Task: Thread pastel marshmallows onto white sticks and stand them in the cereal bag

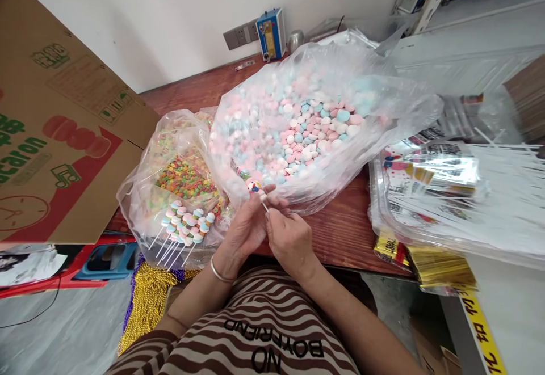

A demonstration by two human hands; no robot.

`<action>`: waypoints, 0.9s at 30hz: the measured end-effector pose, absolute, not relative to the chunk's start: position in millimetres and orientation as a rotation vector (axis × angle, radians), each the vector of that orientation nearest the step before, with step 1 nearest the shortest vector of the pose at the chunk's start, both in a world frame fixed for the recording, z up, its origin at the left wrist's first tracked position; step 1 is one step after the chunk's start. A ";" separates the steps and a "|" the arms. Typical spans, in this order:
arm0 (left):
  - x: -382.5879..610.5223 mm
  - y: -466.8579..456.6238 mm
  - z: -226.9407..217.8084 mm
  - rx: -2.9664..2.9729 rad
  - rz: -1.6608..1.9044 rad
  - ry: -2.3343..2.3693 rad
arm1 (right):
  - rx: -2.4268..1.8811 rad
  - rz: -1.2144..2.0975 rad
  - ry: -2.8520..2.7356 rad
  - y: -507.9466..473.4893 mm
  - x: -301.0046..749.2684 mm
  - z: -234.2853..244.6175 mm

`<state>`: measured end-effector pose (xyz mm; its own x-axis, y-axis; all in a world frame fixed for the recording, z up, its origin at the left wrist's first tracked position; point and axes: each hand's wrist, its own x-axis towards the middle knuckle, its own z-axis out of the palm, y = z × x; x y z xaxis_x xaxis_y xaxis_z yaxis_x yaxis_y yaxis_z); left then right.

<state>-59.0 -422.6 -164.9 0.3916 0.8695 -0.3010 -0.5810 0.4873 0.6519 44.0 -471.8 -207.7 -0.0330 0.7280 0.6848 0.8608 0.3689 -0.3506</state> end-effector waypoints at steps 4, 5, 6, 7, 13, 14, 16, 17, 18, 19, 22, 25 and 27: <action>-74.7 -394.1 -150.2 0.430 1.159 0.637 | -1.317 -0.048 -1.817 -478.6 48.6 -203.2; -78.1 -386.7 -146.1 0.412 1.208 0.646 | -1.299 -0.002 -1.825 -480.7 48.9 -202.7; -80.5 -380.6 -142.4 0.396 1.243 0.660 | -1.289 0.038 -1.832 -482.4 48.7 -202.5; -81.8 -376.1 -139.4 0.376 1.260 0.670 | -1.288 0.070 -1.833 -483.8 48.0 -202.5; -69.3 -377.5 -137.8 0.209 1.192 0.579 | -1.314 0.028 -1.804 -483.7 39.3 -200.4; -66.2 -380.0 -139.5 0.192 1.186 0.561 | -1.317 -0.008 -1.813 -483.2 37.5 -199.8; -61.2 -385.4 -143.9 0.183 1.175 0.547 | -1.316 -0.083 -1.846 -482.3 33.8 -199.8; -59.4 -388.2 -146.3 0.191 1.169 0.551 | -1.318 -0.116 -1.862 -481.9 32.0 -200.6; -58.0 -390.9 -148.8 0.208 1.163 0.559 | -1.320 -0.144 -1.870 -481.5 30.4 -201.8; -57.2 -393.4 -151.1 0.232 1.157 0.569 | -1.320 -0.161 -1.872 -480.9 29.3 -203.3; -57.8 -398.5 -156.0 0.302 1.146 0.595 | -1.321 -0.097 -1.825 -479.4 29.5 -205.9; -62.1 -397.9 -156.0 0.289 1.164 0.593 | -1.325 0.363 -1.668 -479.6 34.2 -200.1; -65.1 -395.7 -153.9 0.268 1.206 0.566 | -1.242 0.936 -1.447 -481.6 36.7 -192.0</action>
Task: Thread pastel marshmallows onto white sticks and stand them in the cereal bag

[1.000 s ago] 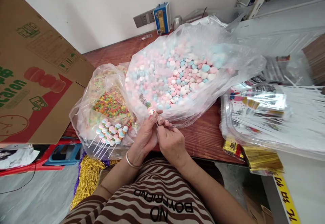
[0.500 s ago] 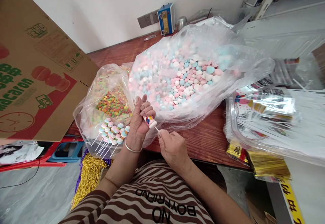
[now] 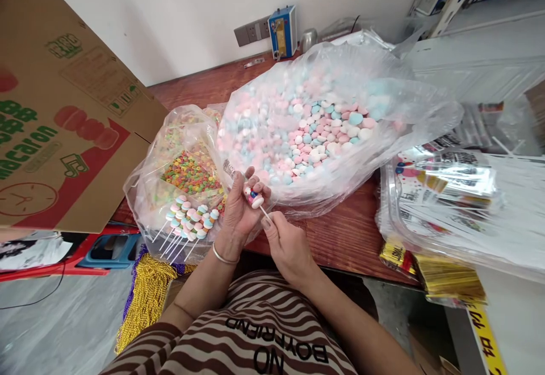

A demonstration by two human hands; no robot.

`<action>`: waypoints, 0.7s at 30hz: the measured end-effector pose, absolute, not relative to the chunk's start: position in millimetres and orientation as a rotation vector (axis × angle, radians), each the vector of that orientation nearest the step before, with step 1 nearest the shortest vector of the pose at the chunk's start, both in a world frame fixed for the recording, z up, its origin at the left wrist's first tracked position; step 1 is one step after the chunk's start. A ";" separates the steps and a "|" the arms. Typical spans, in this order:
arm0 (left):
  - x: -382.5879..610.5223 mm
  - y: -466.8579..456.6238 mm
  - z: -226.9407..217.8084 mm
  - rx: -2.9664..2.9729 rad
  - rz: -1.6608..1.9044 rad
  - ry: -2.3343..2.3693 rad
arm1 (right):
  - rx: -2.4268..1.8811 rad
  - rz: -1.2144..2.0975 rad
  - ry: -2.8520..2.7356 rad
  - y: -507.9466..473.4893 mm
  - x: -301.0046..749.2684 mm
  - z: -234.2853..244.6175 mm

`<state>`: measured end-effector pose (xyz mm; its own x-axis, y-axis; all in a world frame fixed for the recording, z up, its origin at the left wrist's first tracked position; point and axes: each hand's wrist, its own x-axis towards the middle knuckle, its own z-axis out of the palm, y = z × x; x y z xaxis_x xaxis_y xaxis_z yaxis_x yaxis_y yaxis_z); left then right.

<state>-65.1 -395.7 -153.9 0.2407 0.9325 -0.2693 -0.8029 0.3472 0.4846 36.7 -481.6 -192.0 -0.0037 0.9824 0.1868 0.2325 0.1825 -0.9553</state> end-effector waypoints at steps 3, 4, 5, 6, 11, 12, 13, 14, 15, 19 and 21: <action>-67.8 -393.8 -150.3 0.302 1.233 0.502 | -0.928 1.665 -0.989 -485.7 36.4 -181.4; -68.3 -393.9 -149.2 0.321 1.225 0.489 | -0.841 1.784 -0.872 -487.0 35.7 -180.0; -68.8 -394.1 -148.2 0.336 1.219 0.486 | -0.794 1.842 -0.802 -488.2 35.1 -179.8; -69.3 -394.3 -147.2 0.347 1.215 0.495 | -0.792 1.843 -0.791 -489.3 34.8 -180.8; -68.6 -395.9 -143.3 0.424 1.208 0.661 | -1.273 0.918 -1.436 -489.7 37.9 -196.2; -66.6 -397.3 -143.4 0.439 1.214 0.697 | -1.345 0.638 -1.574 -488.3 38.1 -199.1; -63.9 -399.5 -143.9 0.449 1.227 0.726 | -1.384 0.403 -1.677 -486.4 37.8 -201.4; -60.7 -402.3 -145.1 0.457 1.244 0.744 | -1.398 0.236 -1.746 -483.9 37.0 -202.8; -57.3 -405.8 -146.7 0.463 1.261 0.751 | -1.399 0.142 -1.783 -481.2 36.0 -203.4; -50.9 -417.4 -155.1 0.495 1.250 0.678 | -1.371 0.402 -1.581 -471.0 35.7 -198.2; -56.0 -415.8 -156.2 0.497 1.179 0.630 | -1.297 0.714 -1.398 -469.6 39.5 -194.4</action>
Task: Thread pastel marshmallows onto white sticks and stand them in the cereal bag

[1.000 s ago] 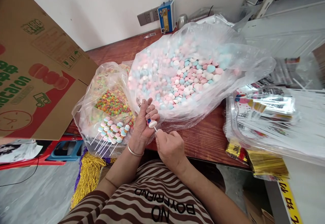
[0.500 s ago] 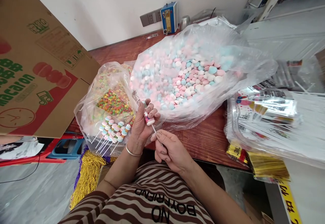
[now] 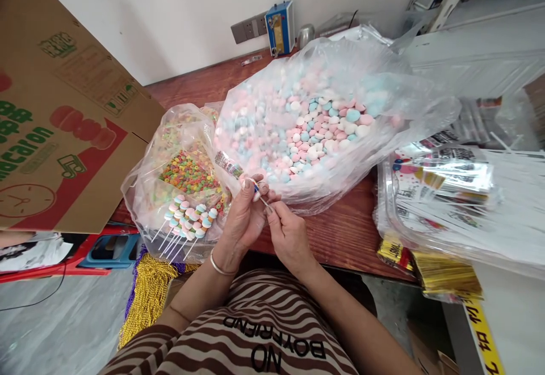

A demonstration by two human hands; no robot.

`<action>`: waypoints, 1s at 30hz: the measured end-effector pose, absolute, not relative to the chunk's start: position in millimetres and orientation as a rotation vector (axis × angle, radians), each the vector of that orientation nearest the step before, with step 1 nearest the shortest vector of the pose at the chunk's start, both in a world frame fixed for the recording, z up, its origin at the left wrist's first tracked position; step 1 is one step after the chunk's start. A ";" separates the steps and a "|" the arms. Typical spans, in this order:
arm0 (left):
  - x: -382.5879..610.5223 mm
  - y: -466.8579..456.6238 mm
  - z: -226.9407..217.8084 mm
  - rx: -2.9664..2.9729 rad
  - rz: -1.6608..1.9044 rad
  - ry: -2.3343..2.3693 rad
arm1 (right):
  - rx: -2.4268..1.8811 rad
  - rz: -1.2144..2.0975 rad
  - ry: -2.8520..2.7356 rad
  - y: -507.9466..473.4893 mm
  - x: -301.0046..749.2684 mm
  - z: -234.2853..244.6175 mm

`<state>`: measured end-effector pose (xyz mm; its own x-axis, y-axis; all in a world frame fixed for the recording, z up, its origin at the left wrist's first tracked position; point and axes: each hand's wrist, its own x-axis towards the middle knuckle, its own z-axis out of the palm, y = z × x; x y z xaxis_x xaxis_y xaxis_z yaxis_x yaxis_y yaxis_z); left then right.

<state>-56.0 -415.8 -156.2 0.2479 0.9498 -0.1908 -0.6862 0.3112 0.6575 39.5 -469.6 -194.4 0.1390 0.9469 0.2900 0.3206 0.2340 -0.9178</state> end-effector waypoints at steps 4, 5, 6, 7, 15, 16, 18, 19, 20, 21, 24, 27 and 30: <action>-76.2 -397.1 -146.0 0.423 1.201 0.562 | -1.070 1.334 -1.124 -475.4 46.0 -192.2; -80.3 -391.7 -142.1 0.405 1.239 0.549 | -1.015 1.466 -1.049 -477.4 45.6 -192.6; -83.2 -387.0 -138.5 0.391 1.271 0.543 | -0.966 1.571 -0.976 -479.3 44.2 -193.1; -84.3 -383.5 -135.6 0.379 1.291 0.546 | -0.928 1.642 -0.911 -480.7 42.0 -193.5; -60.2 -391.4 -152.5 0.293 1.180 0.647 | -1.081 1.415 -1.055 -478.1 26.2 -193.4; -59.5 -394.2 -155.5 0.331 1.166 0.668 | -1.136 1.339 -1.115 -477.6 26.4 -193.6; -60.9 -399.0 -158.9 0.413 1.136 0.700 | -1.200 1.232 -1.178 -476.5 28.5 -193.7; -62.6 -401.1 -159.6 0.452 1.127 0.711 | -1.213 1.202 -1.188 -475.7 30.2 -193.3; -64.5 -402.8 -159.9 0.489 1.130 0.721 | -1.224 1.171 -1.198 -474.8 32.2 -192.5; -66.6 -404.3 -160.3 0.526 1.147 0.736 | -1.239 1.122 -1.213 -473.8 34.3 -191.4; -72.4 -407.6 -162.9 0.643 1.246 0.825 | -1.335 0.844 -1.325 -471.2 39.9 -188.1; -78.6 -408.3 -165.2 0.677 1.227 0.868 | -1.425 0.528 -1.482 -471.9 42.1 -188.3; -85.8 -403.3 -160.4 0.552 1.134 0.773 | -1.426 0.397 -1.630 -477.1 41.4 -190.6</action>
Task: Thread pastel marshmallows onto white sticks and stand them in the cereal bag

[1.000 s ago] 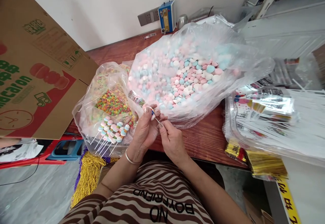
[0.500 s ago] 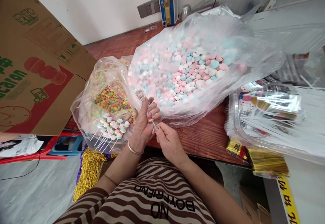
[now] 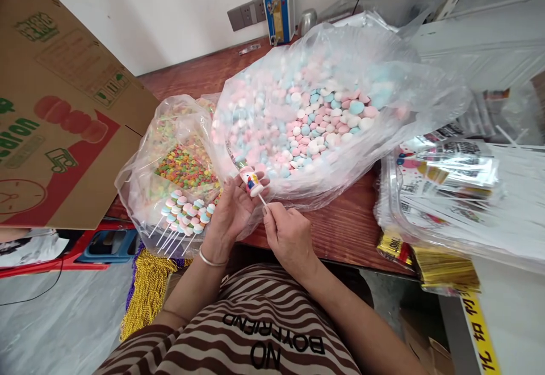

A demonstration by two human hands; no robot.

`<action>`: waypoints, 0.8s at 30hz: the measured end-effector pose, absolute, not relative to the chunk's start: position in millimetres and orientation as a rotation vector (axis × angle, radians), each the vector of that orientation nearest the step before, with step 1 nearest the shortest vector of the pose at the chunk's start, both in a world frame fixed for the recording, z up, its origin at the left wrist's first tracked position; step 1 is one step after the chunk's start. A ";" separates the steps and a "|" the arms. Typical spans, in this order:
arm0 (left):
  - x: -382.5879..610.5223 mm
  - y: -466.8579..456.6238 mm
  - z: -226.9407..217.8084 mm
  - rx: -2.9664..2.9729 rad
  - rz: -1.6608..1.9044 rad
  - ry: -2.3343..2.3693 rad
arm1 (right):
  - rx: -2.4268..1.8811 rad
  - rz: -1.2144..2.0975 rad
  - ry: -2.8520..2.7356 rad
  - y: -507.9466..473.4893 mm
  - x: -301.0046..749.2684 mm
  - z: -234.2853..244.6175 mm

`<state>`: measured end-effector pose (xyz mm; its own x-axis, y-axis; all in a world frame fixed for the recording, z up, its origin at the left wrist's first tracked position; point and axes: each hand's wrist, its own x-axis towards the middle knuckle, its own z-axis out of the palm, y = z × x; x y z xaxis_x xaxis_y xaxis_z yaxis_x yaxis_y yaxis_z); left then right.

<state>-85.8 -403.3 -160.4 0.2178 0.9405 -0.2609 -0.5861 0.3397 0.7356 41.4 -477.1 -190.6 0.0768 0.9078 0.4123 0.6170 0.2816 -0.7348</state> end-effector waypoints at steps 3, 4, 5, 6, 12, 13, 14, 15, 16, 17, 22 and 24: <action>-89.6 -394.0 -150.1 0.420 1.172 0.690 | -1.383 0.427 -1.739 -483.6 38.7 -192.1; -88.9 -391.5 -147.2 0.402 1.198 0.683 | -1.374 0.431 -1.763 -485.3 37.2 -192.6; -87.1 -389.8 -145.1 0.393 1.216 0.680 | -1.371 0.419 -1.778 -486.4 35.4 -193.5; -84.1 -389.3 -144.2 0.391 1.218 0.672 | -1.377 0.396 -1.783 -486.9 33.3 -194.6; -60.3 -408.5 -160.6 0.530 1.161 0.614 | -1.452 0.199 -1.746 -481.2 25.1 -206.4; -58.7 -412.9 -164.9 0.569 1.154 0.630 | -1.452 0.172 -1.733 -479.6 26.1 -207.7; -58.2 -416.6 -168.9 0.593 1.134 0.642 | -1.453 0.145 -1.721 -478.2 28.0 -208.5; -58.7 -419.2 -172.1 0.597 1.105 0.651 | -1.458 0.117 -1.711 -477.0 30.6 -208.6; -60.1 -420.4 -174.1 0.577 1.076 0.657 | -1.466 0.091 -1.705 -476.1 33.7 -208.1; -62.5 -419.8 -174.9 0.538 1.056 0.661 | -1.473 0.078 -1.707 -475.8 36.9 -207.1; -83.4 -393.7 -159.8 0.389 1.231 0.650 | -1.417 0.234 -1.802 -484.1 45.2 -202.8; -91.1 -381.2 -152.0 0.403 1.332 0.616 | -1.380 0.318 -1.826 -488.9 43.2 -203.7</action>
<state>-91.1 -381.2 -152.0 0.1154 0.9762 -0.1837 -0.7721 0.2045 0.6017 43.2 -488.9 -203.7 -0.0769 0.8916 0.4462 0.6882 0.3713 -0.6233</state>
